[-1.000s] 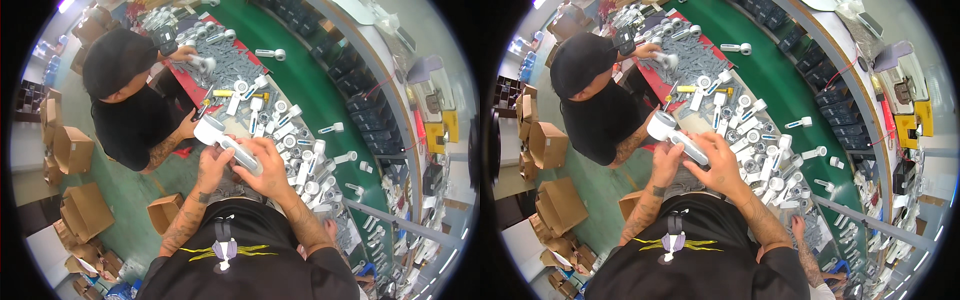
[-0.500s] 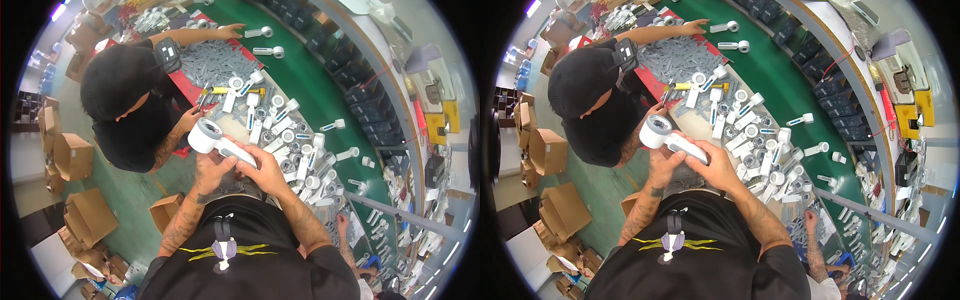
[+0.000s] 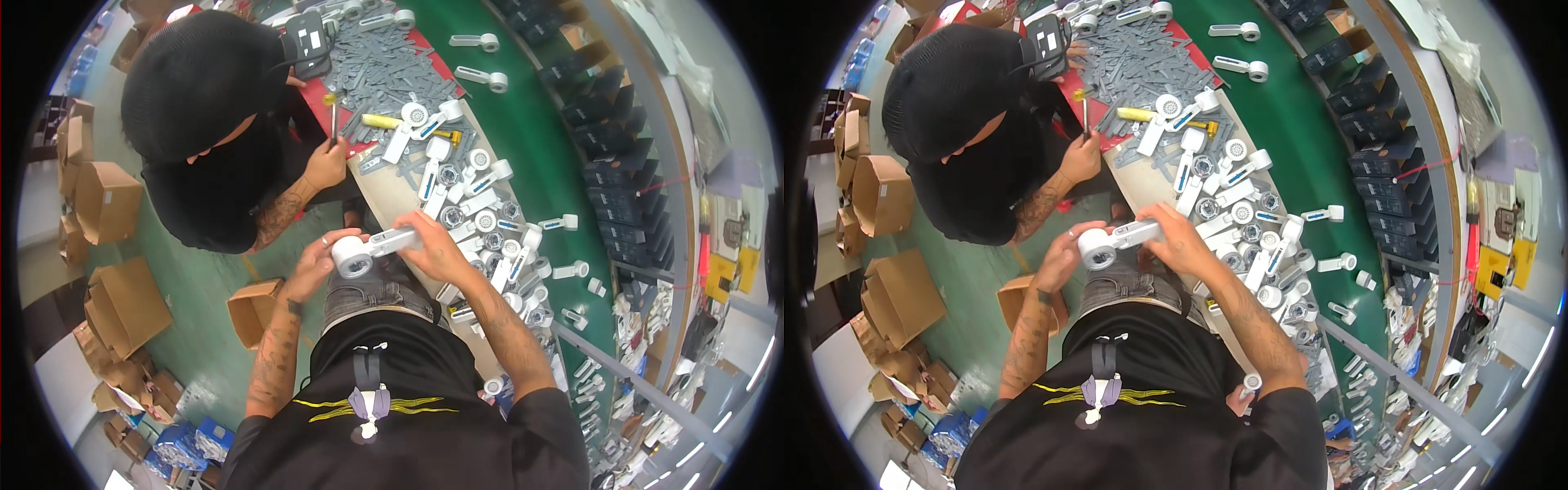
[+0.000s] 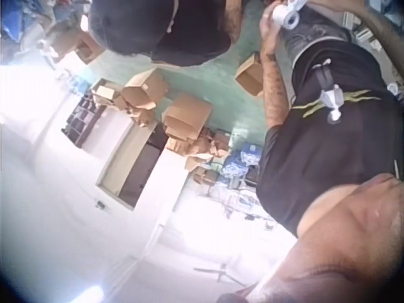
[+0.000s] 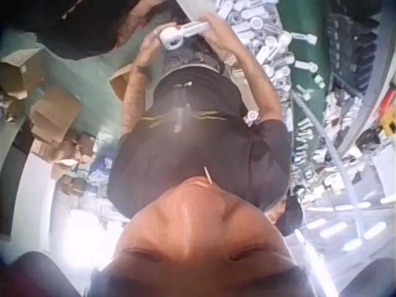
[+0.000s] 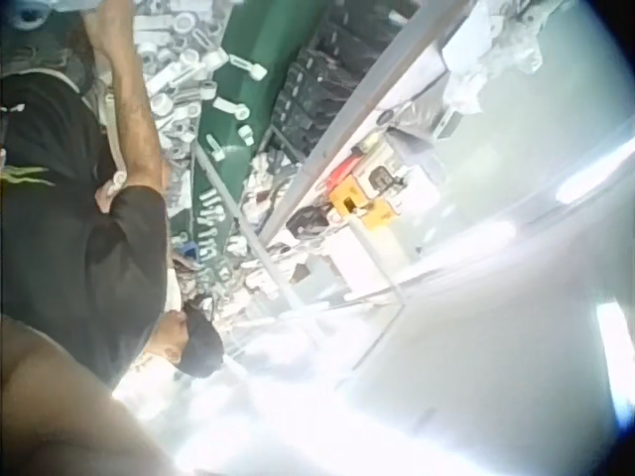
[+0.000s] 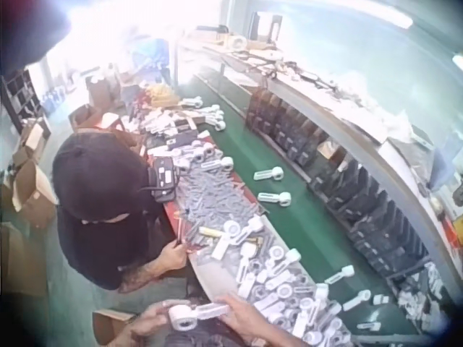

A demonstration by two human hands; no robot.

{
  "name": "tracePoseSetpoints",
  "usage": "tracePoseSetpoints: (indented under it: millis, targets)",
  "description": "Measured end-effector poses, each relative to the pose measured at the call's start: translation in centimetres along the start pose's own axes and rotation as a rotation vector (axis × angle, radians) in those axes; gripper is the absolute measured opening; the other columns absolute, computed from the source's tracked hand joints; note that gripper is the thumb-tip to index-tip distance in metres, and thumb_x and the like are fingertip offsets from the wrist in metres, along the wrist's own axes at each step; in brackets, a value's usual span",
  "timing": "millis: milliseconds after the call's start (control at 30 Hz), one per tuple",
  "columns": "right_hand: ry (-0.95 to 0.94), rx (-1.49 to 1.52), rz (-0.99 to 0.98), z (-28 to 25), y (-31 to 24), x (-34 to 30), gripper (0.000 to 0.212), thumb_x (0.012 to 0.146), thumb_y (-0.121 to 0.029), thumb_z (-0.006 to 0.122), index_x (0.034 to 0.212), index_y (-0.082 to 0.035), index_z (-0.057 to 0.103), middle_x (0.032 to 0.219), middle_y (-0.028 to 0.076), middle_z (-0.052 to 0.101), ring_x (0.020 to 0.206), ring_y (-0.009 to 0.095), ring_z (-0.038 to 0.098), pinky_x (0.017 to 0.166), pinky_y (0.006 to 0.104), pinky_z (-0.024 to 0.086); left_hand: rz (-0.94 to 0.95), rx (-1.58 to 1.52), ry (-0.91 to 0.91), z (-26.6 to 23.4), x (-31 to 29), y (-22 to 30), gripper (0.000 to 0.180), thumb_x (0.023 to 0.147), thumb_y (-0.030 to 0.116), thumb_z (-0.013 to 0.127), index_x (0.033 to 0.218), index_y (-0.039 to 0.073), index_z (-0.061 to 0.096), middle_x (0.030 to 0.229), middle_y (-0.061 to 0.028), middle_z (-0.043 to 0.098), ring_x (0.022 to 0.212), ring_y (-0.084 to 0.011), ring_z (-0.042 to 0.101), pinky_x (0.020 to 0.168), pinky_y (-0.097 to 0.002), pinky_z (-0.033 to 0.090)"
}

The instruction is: Assembling plastic shower heads at a manufacturing workstation by attaching components and applying labels.

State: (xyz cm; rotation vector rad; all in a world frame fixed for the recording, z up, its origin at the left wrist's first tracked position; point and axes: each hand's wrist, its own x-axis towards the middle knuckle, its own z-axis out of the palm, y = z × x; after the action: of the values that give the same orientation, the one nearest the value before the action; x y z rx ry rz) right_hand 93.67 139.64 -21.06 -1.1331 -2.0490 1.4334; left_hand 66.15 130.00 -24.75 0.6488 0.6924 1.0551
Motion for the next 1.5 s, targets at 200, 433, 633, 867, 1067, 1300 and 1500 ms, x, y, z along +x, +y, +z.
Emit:
tracePoseSetpoints:
  millis: [200,433,633,867,1067,1300,1500]
  targets:
    - [-0.163,-0.386,-0.365,2.2,7.2,7.3,0.035,0.076,0.004,0.067,0.109,-0.007,0.066,0.11,0.014,0.061,0.104,0.04,0.063,0.091,0.0491,0.05,-0.266,1.159,0.136,-0.9,7.8,-6.6,0.048,0.097,0.033,0.071,0.124,-0.006,0.061,0.109,-0.0262,0.074,0.102,-0.0413,0.075,0.088,-0.0486,0.059]
    - [0.089,-0.276,-0.097,5.8,12.7,14.8,0.014,0.09,-0.016,0.06,0.09,-0.005,0.07,0.087,0.019,0.071,0.088,0.041,0.068,0.078,0.0521,0.054,-0.097,1.466,0.33,-4.2,10.8,-17.0,0.034,0.094,0.02,0.067,0.11,-0.009,0.06,0.096,-0.028,0.072,0.089,-0.0452,0.073,0.078,-0.0548,0.059]
    - [0.122,-0.453,-0.047,9.2,16.3,14.3,0.017,0.089,-0.021,0.063,0.079,-0.007,0.068,0.066,0.019,0.068,0.063,0.043,0.069,0.061,0.0541,0.055,-0.045,1.559,0.306,-4.0,10.4,-17.3,0.033,0.094,0.018,0.068,0.11,-0.01,0.059,0.101,-0.0272,0.071,0.092,-0.0446,0.072,0.083,-0.0544,0.058]
    - [0.15,-0.467,-0.019,8.6,15.7,14.1,0.018,0.087,-0.022,0.066,0.08,-0.006,0.069,0.071,0.019,0.071,0.067,0.038,0.072,0.063,0.0517,0.056,-0.402,1.416,0.245,-3.3,10.2,-14.1,0.036,0.093,0.018,0.07,0.118,-0.005,0.058,0.105,-0.027,0.071,0.102,-0.044,0.071,0.091,-0.0549,0.056]
    - [-0.101,-0.047,0.109,-0.2,13.1,8.8,0.028,0.098,-0.034,0.072,0.105,-0.008,0.079,0.097,0.012,0.076,0.073,0.029,0.066,0.074,0.0413,0.056,-0.154,1.633,0.164,-0.4,11.3,-7.3,0.064,0.087,0.025,0.079,0.139,-0.003,0.053,0.132,-0.0184,0.065,0.127,-0.0372,0.06,0.107,-0.0558,0.046]
    - [0.663,0.481,0.509,-18.8,16.2,2.1,0.031,0.109,-0.027,0.064,0.13,-0.004,0.066,0.102,0.007,0.074,0.073,0.01,0.068,0.062,0.0252,0.052,0.188,1.308,0.312,5.6,15.0,-0.6,0.057,0.091,0.017,0.079,0.142,0.003,0.057,0.131,-0.0167,0.066,0.129,-0.0366,0.057,0.112,-0.0501,0.044]
    - [0.975,0.508,0.617,-26.0,30.0,2.5,0.048,0.104,-0.023,0.07,0.14,0.002,0.05,0.125,0.021,0.065,0.105,0.033,0.074,0.086,0.0412,0.062,0.086,1.246,0.297,2.3,12.2,-3.5,0.04,0.093,0.017,0.076,0.128,0.003,0.064,0.116,-0.0124,0.072,0.118,-0.0342,0.063,0.104,-0.0462,0.05]
